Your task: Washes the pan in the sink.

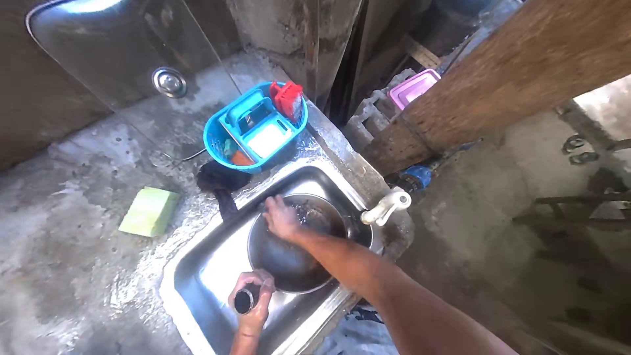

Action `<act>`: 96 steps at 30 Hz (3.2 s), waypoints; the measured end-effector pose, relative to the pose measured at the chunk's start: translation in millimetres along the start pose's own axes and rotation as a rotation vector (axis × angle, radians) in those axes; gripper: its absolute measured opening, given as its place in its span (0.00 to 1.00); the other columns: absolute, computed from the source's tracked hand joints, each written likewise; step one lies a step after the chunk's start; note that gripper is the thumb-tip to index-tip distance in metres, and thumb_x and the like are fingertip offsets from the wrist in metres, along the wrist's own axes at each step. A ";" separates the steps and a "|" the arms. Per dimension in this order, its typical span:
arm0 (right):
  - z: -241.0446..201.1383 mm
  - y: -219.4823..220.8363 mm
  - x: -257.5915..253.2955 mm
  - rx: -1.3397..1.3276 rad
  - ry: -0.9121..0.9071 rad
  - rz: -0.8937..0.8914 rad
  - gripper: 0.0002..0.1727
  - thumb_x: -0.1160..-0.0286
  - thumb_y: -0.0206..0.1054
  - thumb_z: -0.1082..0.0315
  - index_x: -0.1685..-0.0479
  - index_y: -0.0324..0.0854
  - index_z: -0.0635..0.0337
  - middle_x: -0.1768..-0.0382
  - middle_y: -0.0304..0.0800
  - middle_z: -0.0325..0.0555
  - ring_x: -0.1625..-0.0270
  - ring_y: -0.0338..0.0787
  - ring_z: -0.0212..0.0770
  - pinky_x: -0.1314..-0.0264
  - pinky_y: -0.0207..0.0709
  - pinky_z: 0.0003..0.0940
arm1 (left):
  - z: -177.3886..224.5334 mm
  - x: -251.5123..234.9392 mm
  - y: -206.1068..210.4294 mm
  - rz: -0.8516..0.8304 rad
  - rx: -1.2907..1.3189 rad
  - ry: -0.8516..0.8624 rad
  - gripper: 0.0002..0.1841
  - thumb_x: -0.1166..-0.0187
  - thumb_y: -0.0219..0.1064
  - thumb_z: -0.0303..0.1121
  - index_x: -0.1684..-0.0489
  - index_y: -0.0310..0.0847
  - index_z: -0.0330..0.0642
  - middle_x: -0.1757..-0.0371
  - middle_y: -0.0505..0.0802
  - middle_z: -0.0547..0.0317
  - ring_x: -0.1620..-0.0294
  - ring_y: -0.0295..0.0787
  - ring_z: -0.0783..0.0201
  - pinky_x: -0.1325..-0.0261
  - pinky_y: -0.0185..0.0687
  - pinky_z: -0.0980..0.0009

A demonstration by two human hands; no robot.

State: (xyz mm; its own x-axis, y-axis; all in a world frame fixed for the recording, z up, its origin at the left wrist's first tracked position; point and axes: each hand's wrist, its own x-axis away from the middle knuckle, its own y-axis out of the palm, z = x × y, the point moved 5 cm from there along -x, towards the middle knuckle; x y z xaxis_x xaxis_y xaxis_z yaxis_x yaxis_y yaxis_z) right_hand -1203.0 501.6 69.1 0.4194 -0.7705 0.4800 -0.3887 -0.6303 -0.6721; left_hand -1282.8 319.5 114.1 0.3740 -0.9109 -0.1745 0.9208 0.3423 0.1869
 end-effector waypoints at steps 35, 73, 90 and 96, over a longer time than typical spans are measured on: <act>68.9 -34.5 41.5 0.259 0.047 -0.037 0.23 0.18 0.60 0.65 0.23 0.77 0.51 0.26 0.78 0.65 0.41 0.90 0.67 0.44 0.83 0.66 | 17.3 13.6 40.2 -0.133 -0.240 0.216 0.06 0.27 0.73 0.38 0.68 0.81 0.50 0.70 0.90 0.69 0.65 0.90 0.77 0.58 0.88 0.80; 78.2 -62.9 51.9 0.231 0.192 -0.051 0.24 0.12 0.55 0.60 0.19 0.73 0.53 0.27 0.81 0.63 0.31 0.87 0.66 0.34 0.79 0.66 | 25.6 -0.8 49.9 -0.195 -0.236 0.173 0.06 0.29 0.73 0.37 0.67 0.83 0.47 0.70 0.90 0.68 0.65 0.89 0.80 0.57 0.86 0.84; 64.6 -59.4 22.9 0.218 0.228 0.084 0.23 0.15 0.57 0.60 0.24 0.77 0.54 0.33 0.85 0.63 0.40 0.91 0.65 0.42 0.82 0.65 | 24.3 -16.6 40.7 -0.141 -0.189 0.096 0.05 0.31 0.75 0.36 0.68 0.84 0.52 0.70 0.91 0.73 0.67 0.89 0.81 0.61 0.86 0.84; 35.7 -28.5 5.0 0.184 -0.005 0.029 0.21 0.13 0.58 0.59 0.25 0.77 0.51 0.33 0.87 0.59 0.44 0.93 0.63 0.45 0.84 0.64 | 17.9 -15.1 30.9 -0.106 -0.168 0.052 0.05 0.29 0.74 0.38 0.69 0.82 0.56 0.71 0.90 0.75 0.68 0.89 0.79 0.63 0.87 0.81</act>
State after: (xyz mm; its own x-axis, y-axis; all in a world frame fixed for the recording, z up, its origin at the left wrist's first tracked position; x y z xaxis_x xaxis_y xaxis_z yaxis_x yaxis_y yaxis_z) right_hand -1160.4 519.2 70.6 0.4147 -0.7870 0.4567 -0.2439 -0.5797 -0.7775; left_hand -1261.9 339.6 139.9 0.2748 -0.9323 -0.2350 0.9593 0.2823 0.0017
